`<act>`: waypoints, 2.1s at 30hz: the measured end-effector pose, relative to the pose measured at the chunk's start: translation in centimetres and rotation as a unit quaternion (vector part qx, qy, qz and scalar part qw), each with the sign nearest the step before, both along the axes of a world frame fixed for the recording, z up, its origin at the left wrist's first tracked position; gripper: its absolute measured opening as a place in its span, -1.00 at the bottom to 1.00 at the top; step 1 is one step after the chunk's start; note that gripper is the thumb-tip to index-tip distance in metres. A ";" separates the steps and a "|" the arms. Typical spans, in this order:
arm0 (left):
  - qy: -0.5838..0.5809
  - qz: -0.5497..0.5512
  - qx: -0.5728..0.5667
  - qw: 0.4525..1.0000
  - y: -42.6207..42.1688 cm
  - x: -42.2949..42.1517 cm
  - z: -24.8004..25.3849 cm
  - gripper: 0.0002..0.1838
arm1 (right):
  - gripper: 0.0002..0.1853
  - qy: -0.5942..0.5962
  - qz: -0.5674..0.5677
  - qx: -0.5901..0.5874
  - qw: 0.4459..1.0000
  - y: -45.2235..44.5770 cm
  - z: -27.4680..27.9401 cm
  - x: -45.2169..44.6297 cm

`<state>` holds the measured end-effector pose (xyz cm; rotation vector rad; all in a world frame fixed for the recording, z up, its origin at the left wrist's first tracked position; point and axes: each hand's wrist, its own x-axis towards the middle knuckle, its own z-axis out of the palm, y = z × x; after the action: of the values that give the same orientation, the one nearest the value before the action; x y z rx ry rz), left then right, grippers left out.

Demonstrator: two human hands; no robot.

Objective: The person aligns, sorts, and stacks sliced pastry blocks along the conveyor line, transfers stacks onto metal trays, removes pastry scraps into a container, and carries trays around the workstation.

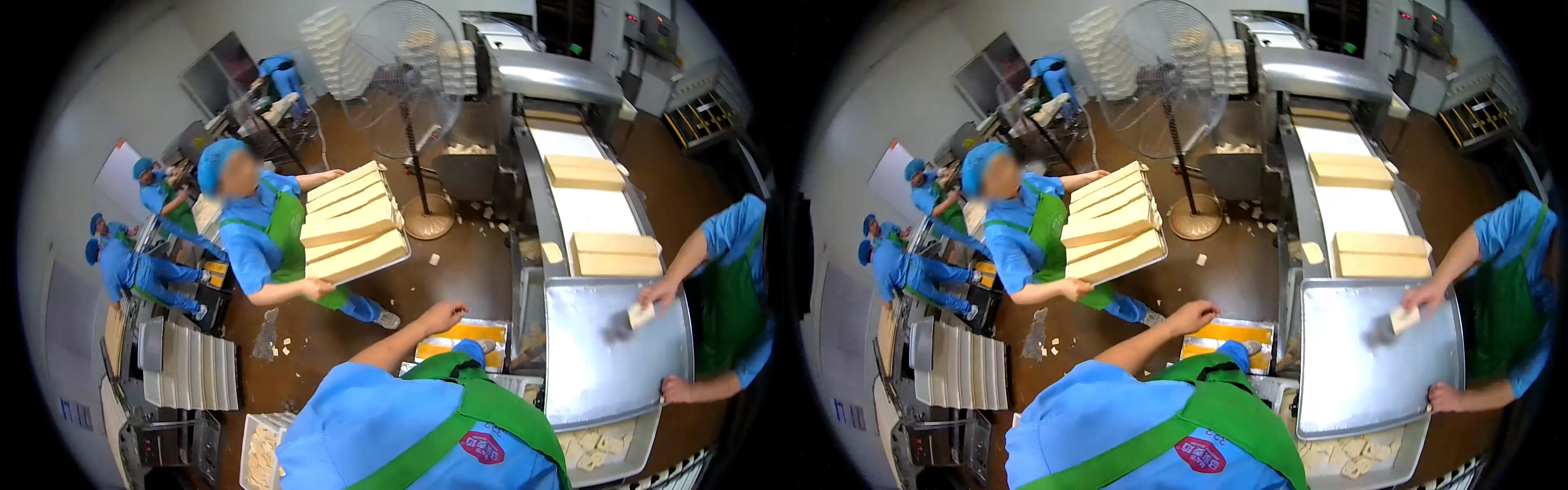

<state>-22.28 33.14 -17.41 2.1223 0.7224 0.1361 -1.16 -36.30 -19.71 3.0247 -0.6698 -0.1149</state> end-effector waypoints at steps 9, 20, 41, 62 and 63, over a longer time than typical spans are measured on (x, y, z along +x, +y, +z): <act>-0.229 0.194 -0.044 0.953 2.2 -0.5 9.9 -0.83 | -0.58 -0.192 -0.081 -0.011 0.978 2.1 1.3 -4.5; -0.311 0.275 -0.023 0.909 4.5 -0.9 12.4 -0.88 | -0.48 -0.071 -0.093 0.571 0.812 22.2 4.3 -2.5; -0.178 -0.049 -0.109 0.977 -2.1 20.2 14.2 -0.81 | -0.72 -0.166 0.125 0.582 0.786 36.8 0.8 14.9; 0.195 0.038 0.291 0.936 23.9 48.4 7.4 -0.62 | -0.72 -0.132 -0.025 0.462 0.877 47.1 2.4 19.1; 0.248 -0.036 0.280 0.927 27.7 49.4 5.3 -0.62 | -0.70 -0.133 -0.015 0.455 0.880 46.7 2.5 19.4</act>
<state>27.17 60.83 -12.14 2.7750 0.9782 -0.2814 18.20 10.38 -17.25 3.9903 -0.8769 -0.0075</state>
